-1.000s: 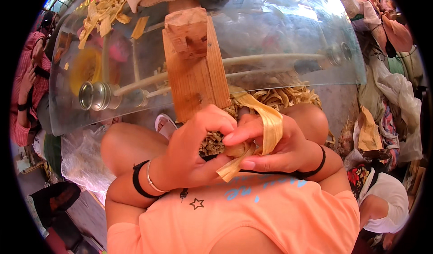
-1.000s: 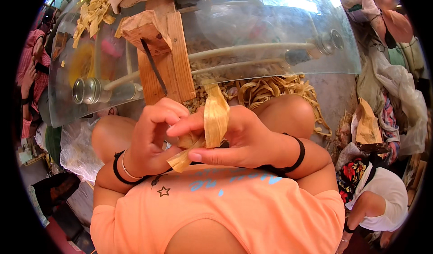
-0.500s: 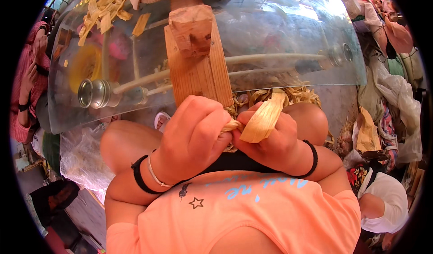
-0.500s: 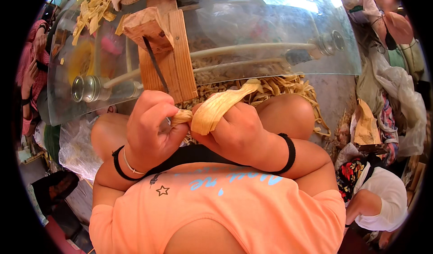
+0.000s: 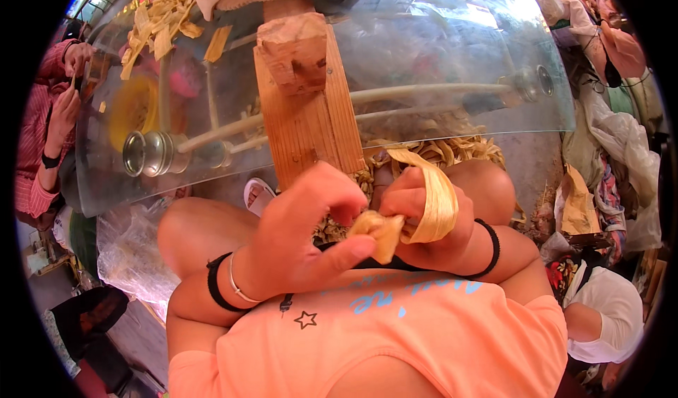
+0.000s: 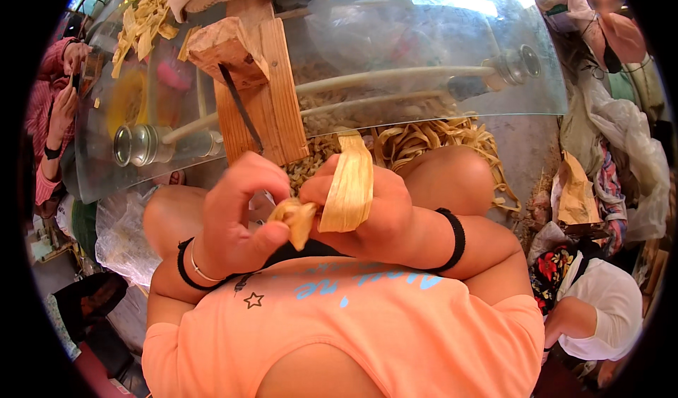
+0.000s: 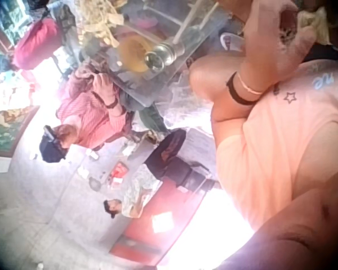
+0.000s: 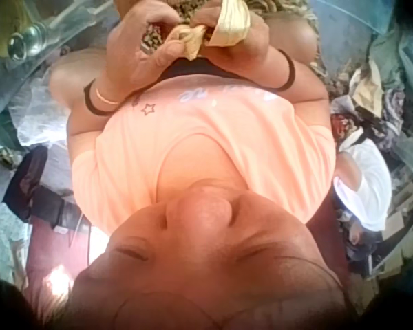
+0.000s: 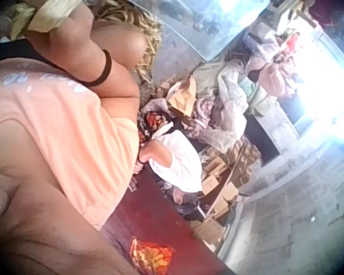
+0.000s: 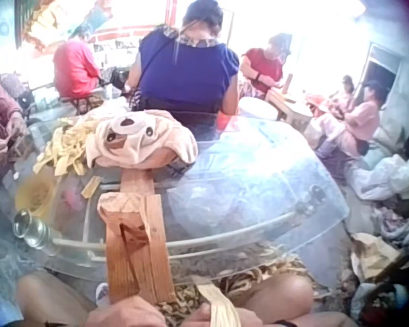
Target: The person weaves flexible light-colored strips together by hand, creating a knotted or braided pattern.
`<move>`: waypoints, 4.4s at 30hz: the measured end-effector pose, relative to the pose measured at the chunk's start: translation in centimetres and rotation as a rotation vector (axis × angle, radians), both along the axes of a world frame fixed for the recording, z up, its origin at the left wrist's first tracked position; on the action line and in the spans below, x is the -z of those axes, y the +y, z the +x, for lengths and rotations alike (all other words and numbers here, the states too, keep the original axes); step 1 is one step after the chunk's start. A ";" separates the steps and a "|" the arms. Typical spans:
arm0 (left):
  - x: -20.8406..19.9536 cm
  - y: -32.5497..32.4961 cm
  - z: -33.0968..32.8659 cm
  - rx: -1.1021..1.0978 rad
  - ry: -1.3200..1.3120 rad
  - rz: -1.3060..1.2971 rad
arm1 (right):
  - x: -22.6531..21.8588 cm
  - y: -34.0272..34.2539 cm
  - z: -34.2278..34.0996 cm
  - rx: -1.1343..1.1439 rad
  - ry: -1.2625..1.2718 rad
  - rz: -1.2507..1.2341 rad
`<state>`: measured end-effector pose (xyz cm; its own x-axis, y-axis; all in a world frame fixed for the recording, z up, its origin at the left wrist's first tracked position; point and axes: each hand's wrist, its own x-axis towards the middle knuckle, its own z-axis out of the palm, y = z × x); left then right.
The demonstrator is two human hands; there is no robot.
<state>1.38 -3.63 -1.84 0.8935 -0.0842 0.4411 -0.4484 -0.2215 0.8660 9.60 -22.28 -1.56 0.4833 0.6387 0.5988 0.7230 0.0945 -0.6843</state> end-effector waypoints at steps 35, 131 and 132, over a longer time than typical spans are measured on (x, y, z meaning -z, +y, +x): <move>-1.3 2.0 -0.7 0.019 -0.045 0.093 | -1.0 -1.5 0.2 -0.160 1.115 -0.005; -1.8 -0.5 -0.2 -0.040 -0.304 0.300 | -1.8 -1.9 0.3 -0.330 0.876 -0.146; -1.6 -0.4 -0.1 -0.090 -0.299 0.196 | -1.9 -2.0 0.4 -0.334 0.921 -0.138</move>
<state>1.25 -4.07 -0.20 0.7352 -0.1204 0.6671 -0.6465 -0.4204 0.6367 9.99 -24.31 0.37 0.5052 0.8629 -0.0111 -0.1470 0.0734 -0.9864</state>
